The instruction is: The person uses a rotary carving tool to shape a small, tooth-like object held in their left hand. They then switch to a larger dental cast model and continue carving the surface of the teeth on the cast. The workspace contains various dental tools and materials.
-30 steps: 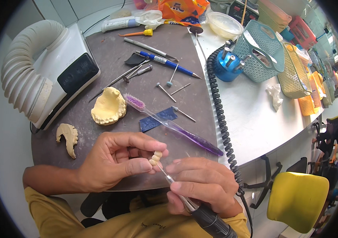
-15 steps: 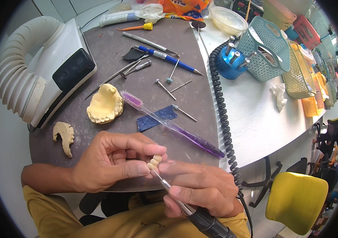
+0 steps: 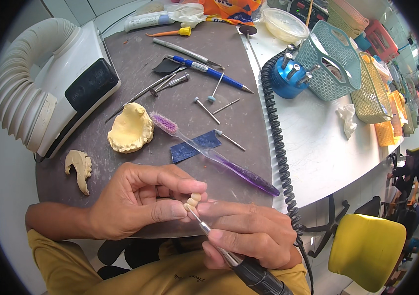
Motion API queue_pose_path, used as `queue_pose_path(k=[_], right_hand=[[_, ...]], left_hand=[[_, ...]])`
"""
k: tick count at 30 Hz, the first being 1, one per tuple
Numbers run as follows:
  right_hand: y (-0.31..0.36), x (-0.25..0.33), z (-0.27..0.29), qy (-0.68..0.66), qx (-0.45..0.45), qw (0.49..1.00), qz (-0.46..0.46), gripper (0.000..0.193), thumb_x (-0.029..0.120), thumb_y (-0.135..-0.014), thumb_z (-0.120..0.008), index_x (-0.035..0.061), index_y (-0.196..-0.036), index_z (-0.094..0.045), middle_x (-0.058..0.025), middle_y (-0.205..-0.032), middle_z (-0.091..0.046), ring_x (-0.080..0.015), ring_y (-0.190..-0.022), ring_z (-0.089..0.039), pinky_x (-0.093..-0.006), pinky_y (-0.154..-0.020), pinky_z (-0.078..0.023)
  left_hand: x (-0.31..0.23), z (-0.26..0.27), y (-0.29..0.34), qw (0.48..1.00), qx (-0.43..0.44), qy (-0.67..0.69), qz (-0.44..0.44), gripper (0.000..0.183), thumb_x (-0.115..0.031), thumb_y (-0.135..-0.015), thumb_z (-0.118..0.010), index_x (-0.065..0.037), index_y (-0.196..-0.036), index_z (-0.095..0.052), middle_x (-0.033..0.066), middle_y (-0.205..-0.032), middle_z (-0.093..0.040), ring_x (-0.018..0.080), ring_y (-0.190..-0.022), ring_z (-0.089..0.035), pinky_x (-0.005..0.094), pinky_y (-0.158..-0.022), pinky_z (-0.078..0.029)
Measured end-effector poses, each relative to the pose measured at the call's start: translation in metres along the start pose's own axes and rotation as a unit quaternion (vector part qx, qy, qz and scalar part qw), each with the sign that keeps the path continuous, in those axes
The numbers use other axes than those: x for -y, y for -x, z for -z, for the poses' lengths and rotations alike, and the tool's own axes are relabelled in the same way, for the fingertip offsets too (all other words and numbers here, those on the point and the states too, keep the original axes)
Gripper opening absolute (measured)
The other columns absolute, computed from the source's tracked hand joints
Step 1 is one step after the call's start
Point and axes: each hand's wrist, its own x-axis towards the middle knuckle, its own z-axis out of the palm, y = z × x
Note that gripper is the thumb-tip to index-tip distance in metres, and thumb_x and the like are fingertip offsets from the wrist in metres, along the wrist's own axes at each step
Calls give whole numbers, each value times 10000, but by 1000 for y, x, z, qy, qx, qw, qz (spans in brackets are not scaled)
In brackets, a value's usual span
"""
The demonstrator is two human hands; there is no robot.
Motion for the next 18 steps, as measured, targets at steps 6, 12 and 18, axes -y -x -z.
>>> queue_pose_path(k=[6,12,18], right_hand=[[-2,1,-1,-1,-1,1000,-4,286,17,-716,-813,55,-927,-624,-117,-836,-686,-294,-936,-708,-358,-742,-610],[-6,2,-1,5,7,1000,-8,285,26,-721,-812,46,-942,-635,-129,-843,-687,-284,-932,-708,-351,-750,-607],[-6,0,0,-2,6,1000,8,277,30,-726,-810,42,-933,-626,-105,-794,-663,-303,-919,-710,-358,-727,-609]], left_hand=[[3,1,0,1000,7,2,-10,333,82,-881,-607,56,-1212,-599,145,-1157,-586,181,-1064,-602,303,-931,-516],[4,1,0,1000,4,-9,-16,336,84,-878,-609,52,-1213,-602,145,-1157,-587,181,-1070,-600,308,-935,-516],[3,1,1,1000,4,11,-13,319,-9,-910,-630,77,-1215,-589,112,-1147,-620,137,-1080,-584,284,-968,-466]])
